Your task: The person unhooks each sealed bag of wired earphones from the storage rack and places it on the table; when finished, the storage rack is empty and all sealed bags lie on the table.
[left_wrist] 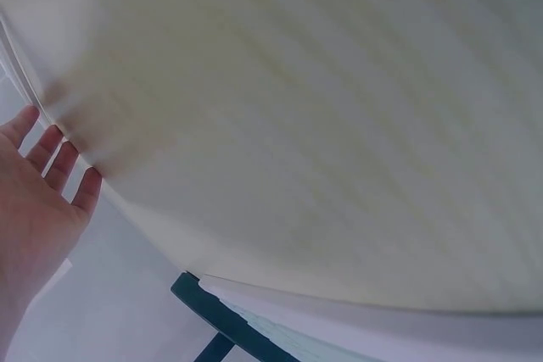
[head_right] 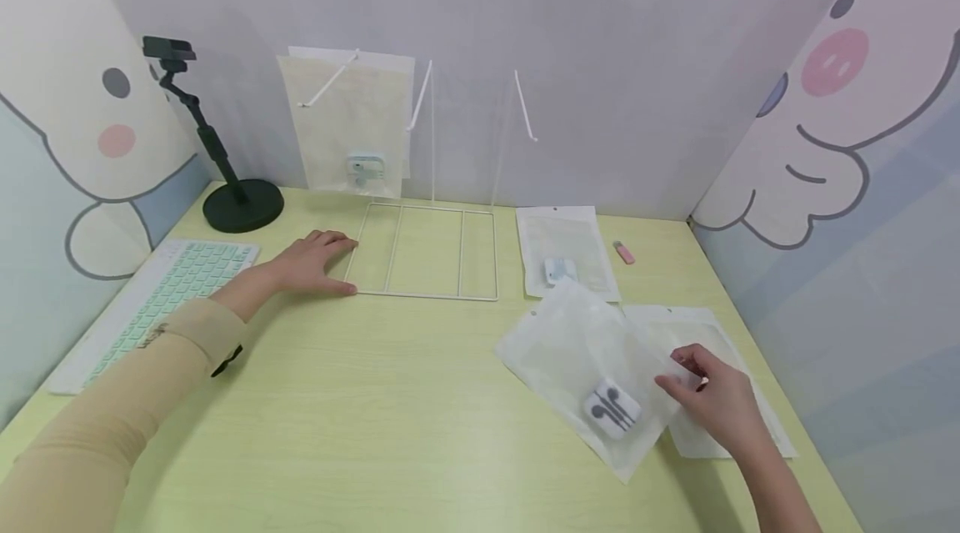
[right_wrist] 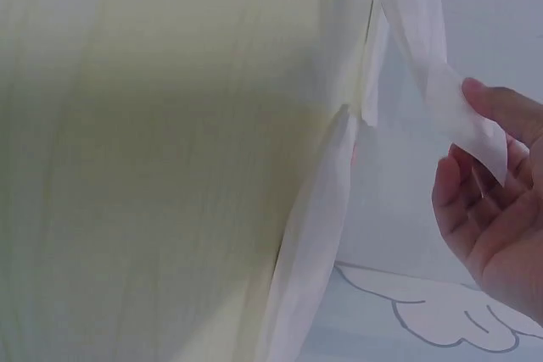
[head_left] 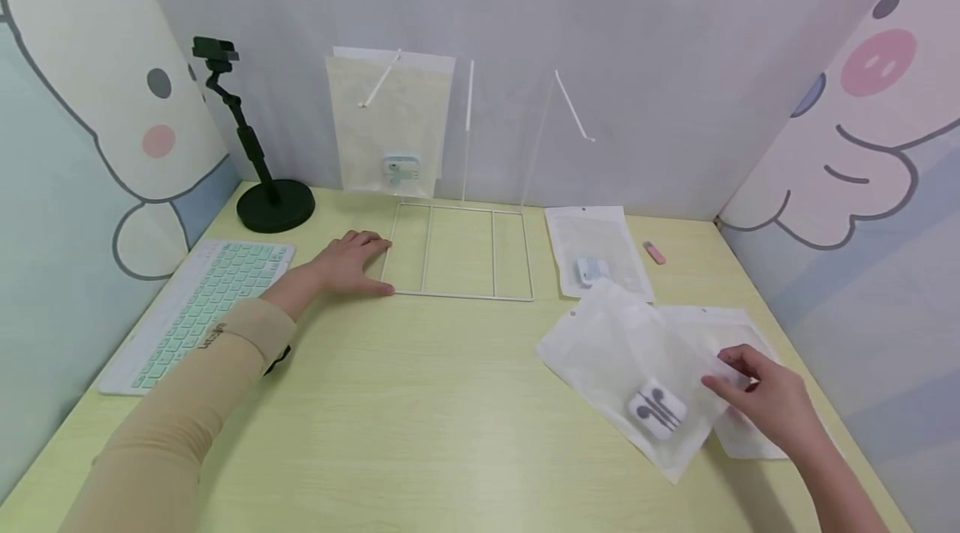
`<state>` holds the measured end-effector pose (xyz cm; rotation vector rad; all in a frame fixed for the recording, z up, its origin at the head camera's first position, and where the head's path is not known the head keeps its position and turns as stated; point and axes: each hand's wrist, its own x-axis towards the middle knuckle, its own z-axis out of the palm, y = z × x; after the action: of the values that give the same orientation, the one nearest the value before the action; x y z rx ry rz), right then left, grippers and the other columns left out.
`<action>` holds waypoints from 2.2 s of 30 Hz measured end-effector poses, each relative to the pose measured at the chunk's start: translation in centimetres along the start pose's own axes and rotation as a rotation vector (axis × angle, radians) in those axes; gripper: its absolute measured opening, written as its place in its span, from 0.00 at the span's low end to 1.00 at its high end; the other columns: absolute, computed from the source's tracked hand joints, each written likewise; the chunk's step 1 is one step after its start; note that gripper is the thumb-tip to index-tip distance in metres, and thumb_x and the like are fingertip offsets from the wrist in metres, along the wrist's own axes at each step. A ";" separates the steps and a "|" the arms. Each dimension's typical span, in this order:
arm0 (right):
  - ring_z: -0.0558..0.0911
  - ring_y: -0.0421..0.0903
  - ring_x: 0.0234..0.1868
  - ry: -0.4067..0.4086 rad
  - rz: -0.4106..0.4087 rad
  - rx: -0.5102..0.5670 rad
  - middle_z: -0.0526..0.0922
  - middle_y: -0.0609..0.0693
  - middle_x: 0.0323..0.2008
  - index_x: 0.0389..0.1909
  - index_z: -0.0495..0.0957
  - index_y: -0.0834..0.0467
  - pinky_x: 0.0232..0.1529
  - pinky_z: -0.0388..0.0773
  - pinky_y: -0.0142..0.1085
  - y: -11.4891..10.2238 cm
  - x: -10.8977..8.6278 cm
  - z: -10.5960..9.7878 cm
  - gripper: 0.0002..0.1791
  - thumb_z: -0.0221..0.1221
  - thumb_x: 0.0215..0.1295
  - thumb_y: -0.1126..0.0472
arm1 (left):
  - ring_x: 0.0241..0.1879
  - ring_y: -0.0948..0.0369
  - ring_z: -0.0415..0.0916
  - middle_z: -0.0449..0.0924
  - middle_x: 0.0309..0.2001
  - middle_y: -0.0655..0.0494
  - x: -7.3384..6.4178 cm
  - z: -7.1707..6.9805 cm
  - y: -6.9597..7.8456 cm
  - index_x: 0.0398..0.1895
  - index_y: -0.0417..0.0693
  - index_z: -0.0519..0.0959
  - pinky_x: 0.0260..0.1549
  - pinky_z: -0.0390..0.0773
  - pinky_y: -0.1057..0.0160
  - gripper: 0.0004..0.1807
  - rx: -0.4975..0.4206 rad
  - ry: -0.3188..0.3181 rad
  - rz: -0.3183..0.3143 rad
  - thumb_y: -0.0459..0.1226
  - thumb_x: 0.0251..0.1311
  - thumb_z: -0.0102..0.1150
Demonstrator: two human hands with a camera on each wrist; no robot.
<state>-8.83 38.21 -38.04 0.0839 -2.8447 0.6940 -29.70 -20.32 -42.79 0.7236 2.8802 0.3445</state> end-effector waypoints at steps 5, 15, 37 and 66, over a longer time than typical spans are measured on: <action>0.68 0.31 0.21 -0.146 -0.201 0.030 0.74 0.41 0.28 0.52 0.72 0.53 0.21 0.64 0.26 0.6 0.1 0.4 0.30 0.71 0.46 0.66 | 0.66 0.45 0.52 0.58 0.67 0.45 0.0 0.1 -0.2 0.70 0.48 0.60 0.59 0.59 0.38 0.52 0.001 0.002 0.002 0.69 0.46 0.57; 0.58 0.27 0.17 -0.547 -0.265 -0.058 0.59 0.33 0.16 0.64 0.68 0.44 0.19 0.60 0.24 0.2 -0.2 1.5 0.38 0.67 0.50 0.42 | 0.66 0.45 0.52 0.58 0.67 0.45 0.0 0.2 -0.4 0.70 0.49 0.60 0.60 0.59 0.38 0.53 -0.003 -0.004 -0.005 0.69 0.46 0.58; 0.61 0.36 0.16 -0.474 -0.147 -0.483 0.62 0.37 0.12 0.56 0.74 0.43 0.27 0.59 0.39 -1.7 -0.7 2.7 0.49 0.58 0.32 0.20 | 0.67 0.45 0.51 0.57 0.68 0.45 0.0 0.2 -0.2 0.71 0.49 0.59 0.60 0.58 0.38 0.53 -0.005 -0.015 -0.015 0.69 0.46 0.58; 0.75 0.44 0.29 -0.287 -0.450 -0.274 0.79 0.51 0.40 0.61 0.72 0.54 0.29 0.72 0.39 -9.4 12.9 4.3 0.45 0.69 0.42 0.35 | 0.66 0.45 0.51 0.57 0.68 0.45 0.3 0.1 -0.2 0.70 0.50 0.60 0.59 0.59 0.38 0.53 -0.009 -0.012 -0.009 0.70 0.45 0.57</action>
<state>-21.29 27.77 -34.74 0.8072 -2.9853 0.2077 -30.02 -20.38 -43.01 0.7081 2.8678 0.3501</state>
